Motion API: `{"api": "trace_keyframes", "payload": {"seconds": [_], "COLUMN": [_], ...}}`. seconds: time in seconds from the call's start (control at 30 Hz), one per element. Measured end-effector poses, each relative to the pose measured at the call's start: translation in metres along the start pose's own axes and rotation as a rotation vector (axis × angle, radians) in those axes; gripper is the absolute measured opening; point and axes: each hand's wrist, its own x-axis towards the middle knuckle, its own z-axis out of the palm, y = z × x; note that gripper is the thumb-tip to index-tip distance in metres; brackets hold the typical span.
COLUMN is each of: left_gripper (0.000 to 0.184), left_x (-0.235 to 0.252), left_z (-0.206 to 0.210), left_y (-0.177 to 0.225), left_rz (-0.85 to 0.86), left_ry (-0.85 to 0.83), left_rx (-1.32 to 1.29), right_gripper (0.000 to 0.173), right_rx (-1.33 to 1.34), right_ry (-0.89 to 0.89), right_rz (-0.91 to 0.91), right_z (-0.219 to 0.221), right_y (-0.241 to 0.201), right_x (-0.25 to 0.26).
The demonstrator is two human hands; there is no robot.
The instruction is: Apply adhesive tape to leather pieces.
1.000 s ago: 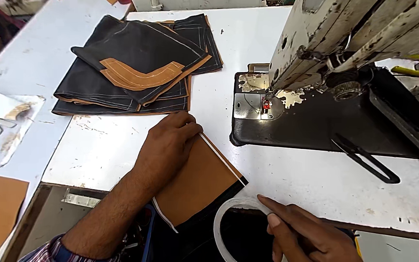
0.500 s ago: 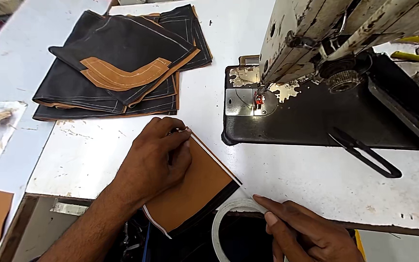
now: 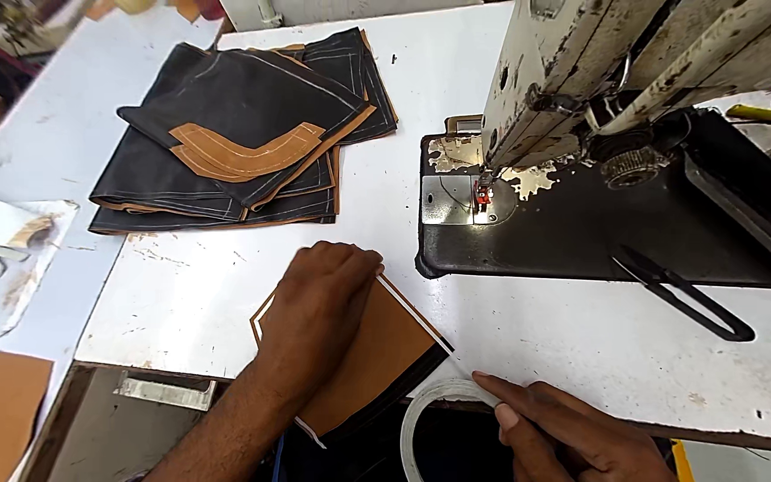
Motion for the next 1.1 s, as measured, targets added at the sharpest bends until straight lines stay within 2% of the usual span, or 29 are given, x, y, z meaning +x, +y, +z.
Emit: {"api": "trace_keyframes", "payload": {"seconds": [0.1, 0.27, 0.57, 1.1], "left_gripper": [0.025, 0.040, 0.041, 0.072], "left_x": [-0.007, -0.013, -0.017, -0.015], "left_z": [0.002, 0.000, 0.004, 0.001], "left_y": [0.005, 0.013, 0.016, 0.027], "left_rz": [0.021, -0.066, -0.105, -0.132], "left_ry": [-0.024, -0.068, -0.046, -0.121], "left_rx": [0.028, 0.027, 0.001, 0.094], "right_gripper": [0.028, 0.028, 0.027, 0.027], "right_rx": [-0.007, -0.014, -0.053, -0.114], "right_ry": [-0.002, -0.006, 0.022, -0.003], "right_rz": [0.007, 0.008, 0.015, 0.014], "right_z": [-0.001, -0.001, -0.002, -0.007], "right_y": [-0.001, -0.002, -0.002, -0.005], "right_x": [0.001, 0.001, 0.000, 0.004]}}
